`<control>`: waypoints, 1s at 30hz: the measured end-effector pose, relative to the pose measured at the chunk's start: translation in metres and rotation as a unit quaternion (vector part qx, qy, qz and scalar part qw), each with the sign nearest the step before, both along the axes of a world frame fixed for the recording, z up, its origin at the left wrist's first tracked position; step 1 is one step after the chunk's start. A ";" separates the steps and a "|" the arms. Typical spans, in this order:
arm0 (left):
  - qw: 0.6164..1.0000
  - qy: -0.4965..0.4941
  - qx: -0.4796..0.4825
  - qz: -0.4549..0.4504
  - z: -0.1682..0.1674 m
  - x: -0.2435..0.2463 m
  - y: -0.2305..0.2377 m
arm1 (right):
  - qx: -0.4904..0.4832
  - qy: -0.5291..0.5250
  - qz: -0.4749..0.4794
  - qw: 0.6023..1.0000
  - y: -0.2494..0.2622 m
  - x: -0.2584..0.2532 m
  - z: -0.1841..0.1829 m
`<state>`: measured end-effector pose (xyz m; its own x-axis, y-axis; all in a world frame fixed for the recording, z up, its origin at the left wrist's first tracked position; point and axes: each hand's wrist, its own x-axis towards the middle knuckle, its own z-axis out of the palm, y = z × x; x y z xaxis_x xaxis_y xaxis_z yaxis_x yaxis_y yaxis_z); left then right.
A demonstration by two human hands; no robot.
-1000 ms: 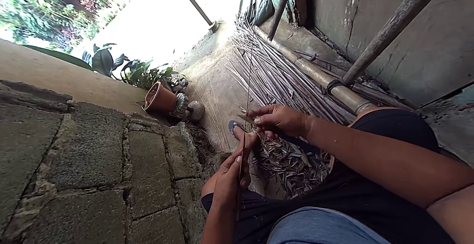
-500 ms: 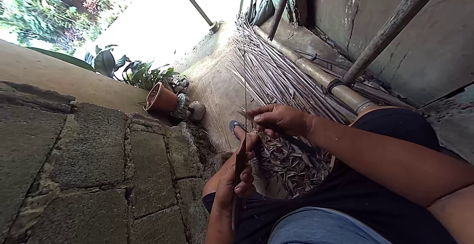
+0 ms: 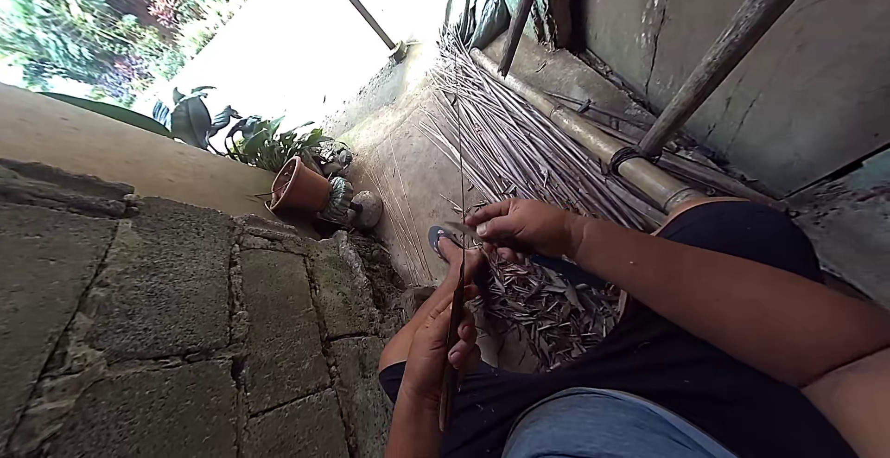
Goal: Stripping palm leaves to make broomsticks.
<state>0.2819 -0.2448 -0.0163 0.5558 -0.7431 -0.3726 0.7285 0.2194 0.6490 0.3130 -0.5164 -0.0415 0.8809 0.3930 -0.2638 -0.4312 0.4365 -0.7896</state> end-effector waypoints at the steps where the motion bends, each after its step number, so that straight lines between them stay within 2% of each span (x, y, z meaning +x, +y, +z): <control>1: 1.000 -0.016 0.016 0.000 0.000 -0.001 0.000 | -0.005 0.011 -0.022 1.000 -0.002 0.003 0.000; 3: 0.999 -0.032 0.029 -0.003 0.001 -0.002 0.000 | -0.010 0.007 -0.018 1.000 -0.006 0.005 -0.002; 7: 0.999 -0.034 0.027 -0.001 -0.001 -0.001 0.002 | -0.008 -0.020 0.053 0.998 -0.001 -0.002 0.000; 11: 0.998 -0.038 0.043 0.001 0.000 -0.004 0.003 | 0.014 0.031 -0.061 0.998 -0.004 0.007 -0.002; 13: 1.000 0.000 0.009 -0.001 0.000 -0.003 0.002 | 0.027 0.032 -0.064 0.997 -0.006 0.007 -0.002; 17: 0.978 0.146 -0.148 -0.004 0.000 0.001 -0.001 | 0.075 -0.066 0.080 0.992 0.006 -0.005 -0.013; 20: 0.959 0.192 -0.207 0.000 0.002 -0.001 -0.007 | 0.108 -0.141 0.158 0.971 0.016 -0.008 -0.024; 23: 0.954 0.198 -0.224 -0.001 0.000 -0.005 -0.010 | 0.111 -0.154 0.112 0.975 0.014 -0.005 -0.019; 27: 0.956 0.200 -0.216 -0.008 -0.001 -0.007 -0.011 | 0.126 -0.096 0.004 0.987 0.000 0.004 -0.016; 30: 0.955 0.207 -0.214 -0.001 0.000 -0.006 -0.011 | 0.088 -0.130 0.071 0.985 0.000 -0.003 -0.016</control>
<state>0.2756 -0.2555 -0.0165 0.4249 -0.8777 -0.2218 0.9039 0.3977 0.1577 0.3102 -0.5162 -0.0575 0.8422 0.5372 0.0467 -0.2913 0.5261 -0.7990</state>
